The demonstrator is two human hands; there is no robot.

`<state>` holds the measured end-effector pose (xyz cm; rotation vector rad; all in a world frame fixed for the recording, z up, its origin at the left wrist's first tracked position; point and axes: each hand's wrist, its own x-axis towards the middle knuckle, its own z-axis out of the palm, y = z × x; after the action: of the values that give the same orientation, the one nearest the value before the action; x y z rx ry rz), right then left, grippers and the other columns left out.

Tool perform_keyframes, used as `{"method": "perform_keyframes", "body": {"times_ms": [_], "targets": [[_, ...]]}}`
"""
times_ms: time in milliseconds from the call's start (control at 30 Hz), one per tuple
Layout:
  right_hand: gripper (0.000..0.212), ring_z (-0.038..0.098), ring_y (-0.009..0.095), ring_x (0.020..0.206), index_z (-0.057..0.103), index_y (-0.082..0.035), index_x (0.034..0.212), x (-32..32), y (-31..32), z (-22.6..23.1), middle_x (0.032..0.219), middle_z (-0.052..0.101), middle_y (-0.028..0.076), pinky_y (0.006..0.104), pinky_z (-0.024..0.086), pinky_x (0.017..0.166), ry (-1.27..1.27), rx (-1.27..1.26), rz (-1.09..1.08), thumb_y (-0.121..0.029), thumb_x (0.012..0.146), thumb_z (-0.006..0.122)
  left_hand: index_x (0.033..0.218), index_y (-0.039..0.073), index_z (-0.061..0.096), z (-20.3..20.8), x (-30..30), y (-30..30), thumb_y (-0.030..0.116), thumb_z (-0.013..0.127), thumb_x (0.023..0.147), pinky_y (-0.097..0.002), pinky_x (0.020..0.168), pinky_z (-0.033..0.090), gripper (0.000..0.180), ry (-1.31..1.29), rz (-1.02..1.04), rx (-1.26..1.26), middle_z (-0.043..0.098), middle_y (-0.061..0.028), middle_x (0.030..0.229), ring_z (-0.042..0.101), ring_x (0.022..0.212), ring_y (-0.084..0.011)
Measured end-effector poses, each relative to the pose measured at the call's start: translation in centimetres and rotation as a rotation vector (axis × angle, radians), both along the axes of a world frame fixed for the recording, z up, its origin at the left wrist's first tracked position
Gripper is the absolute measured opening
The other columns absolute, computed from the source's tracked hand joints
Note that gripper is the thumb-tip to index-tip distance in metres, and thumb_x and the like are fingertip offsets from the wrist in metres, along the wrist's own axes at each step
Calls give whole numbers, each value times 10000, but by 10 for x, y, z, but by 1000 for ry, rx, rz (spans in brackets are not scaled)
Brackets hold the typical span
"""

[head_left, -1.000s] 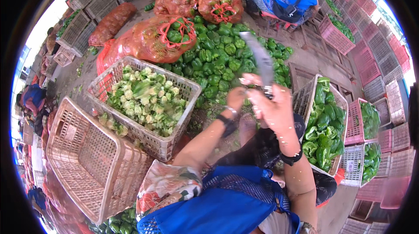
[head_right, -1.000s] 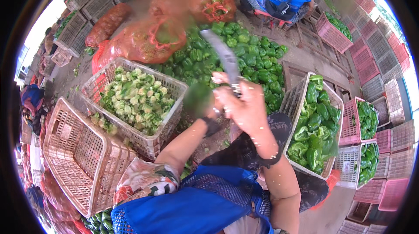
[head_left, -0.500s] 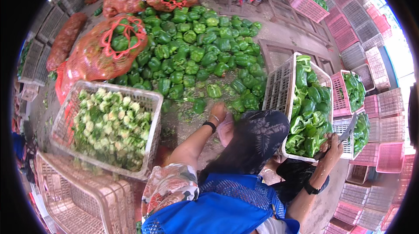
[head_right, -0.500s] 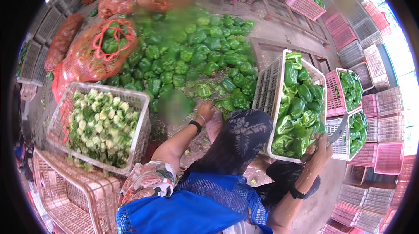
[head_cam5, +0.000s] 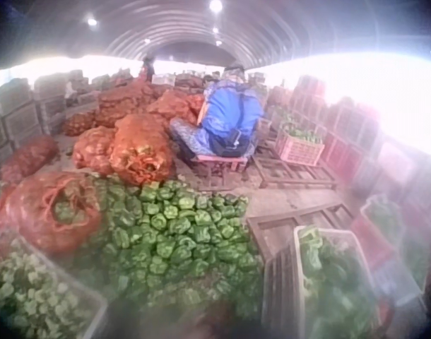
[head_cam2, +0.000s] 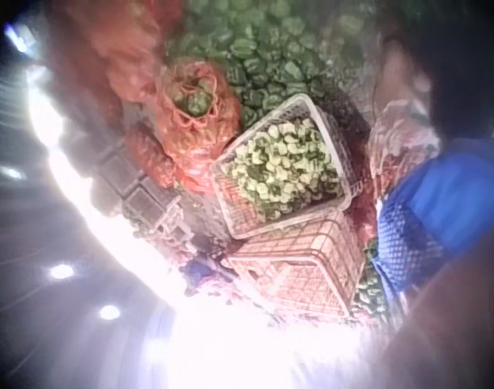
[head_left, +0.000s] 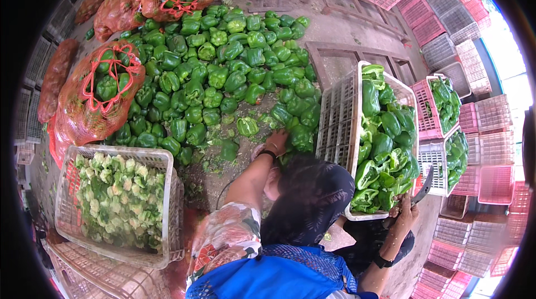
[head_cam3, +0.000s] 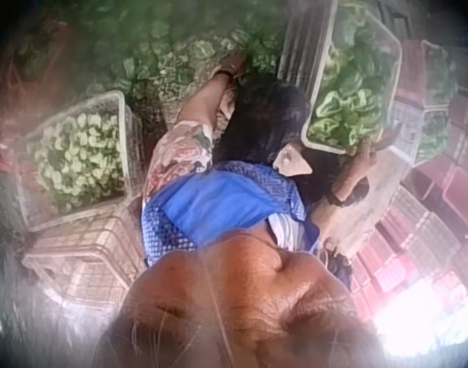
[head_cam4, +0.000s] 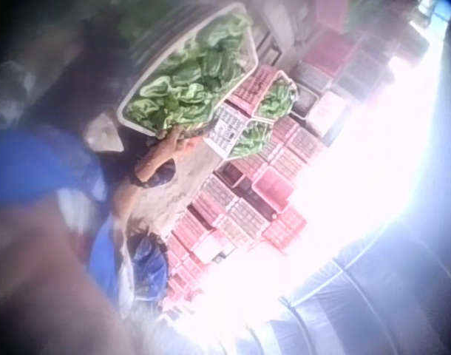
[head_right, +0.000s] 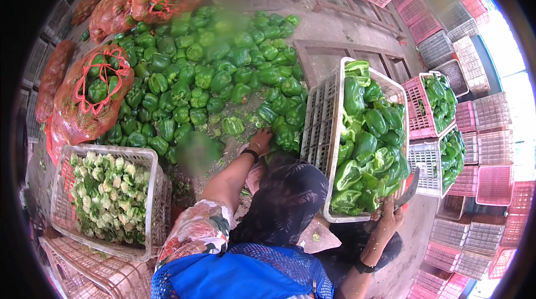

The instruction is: The person sorts green bell peppers, cutting away damaged parts with a knife and placing the cleaned peppers into a white plastic crate.

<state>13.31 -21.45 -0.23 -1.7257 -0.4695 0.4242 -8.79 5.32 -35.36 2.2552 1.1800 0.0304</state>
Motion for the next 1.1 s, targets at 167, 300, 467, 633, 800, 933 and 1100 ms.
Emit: {"method": "perform_keyframes", "body": {"times_ms": [167,300,467,633,800,933,1100], "targets": [[160,442,66,408,572,-21,917,-1,7,-10,732,618,70,202,361,380,41,51,16,-179,933,583,1216,97,543,42,-13,-5,212,811,605,-439,866,517,676,79,15,-32,559,-77,1230,580,1070,-339],[105,450,76,416,561,-25,898,-18,19,1,707,596,47,200,362,375,103,58,90,-123,918,591,1160,88,564,53,-77,-1,270,761,698,-406,696,552,535,-297,520,-630,653,-74,909,653,790,-270],[139,469,46,444,632,17,936,-43,32,6,672,599,13,187,361,393,-4,4,212,-116,897,617,1205,90,530,149,-79,-8,206,650,824,-322,642,508,417,-1459,540,-1105,610,-45,1079,608,917,-172],[95,490,42,504,664,-12,909,-84,61,34,706,606,-15,201,395,458,-272,4,433,-89,884,614,1276,85,485,289,-74,-22,183,591,874,-317,696,470,427,-1573,220,-1186,595,-50,1126,584,953,-183],[191,620,234,617,646,-29,1006,-104,64,65,734,650,139,311,486,601,-961,181,530,-54,819,626,1283,40,466,383,-49,-64,210,632,853,-352,839,463,491,-1521,-29,-1096,575,-87,1189,561,1057,-213],[325,639,375,742,558,-17,1126,-102,49,67,866,655,202,406,510,644,-1076,220,473,-24,801,575,1353,11,378,399,-29,-92,111,637,819,-378,1005,406,602,-1499,-89,-1122,541,-110,1247,533,1139,-237],[488,641,364,786,479,-1,1218,-94,21,81,973,643,205,413,513,658,-1138,131,481,-5,736,556,1346,-28,380,419,-18,-113,3,653,780,-378,1043,378,629,-1473,-123,-1129,534,-126,1261,517,1172,-240]]}}
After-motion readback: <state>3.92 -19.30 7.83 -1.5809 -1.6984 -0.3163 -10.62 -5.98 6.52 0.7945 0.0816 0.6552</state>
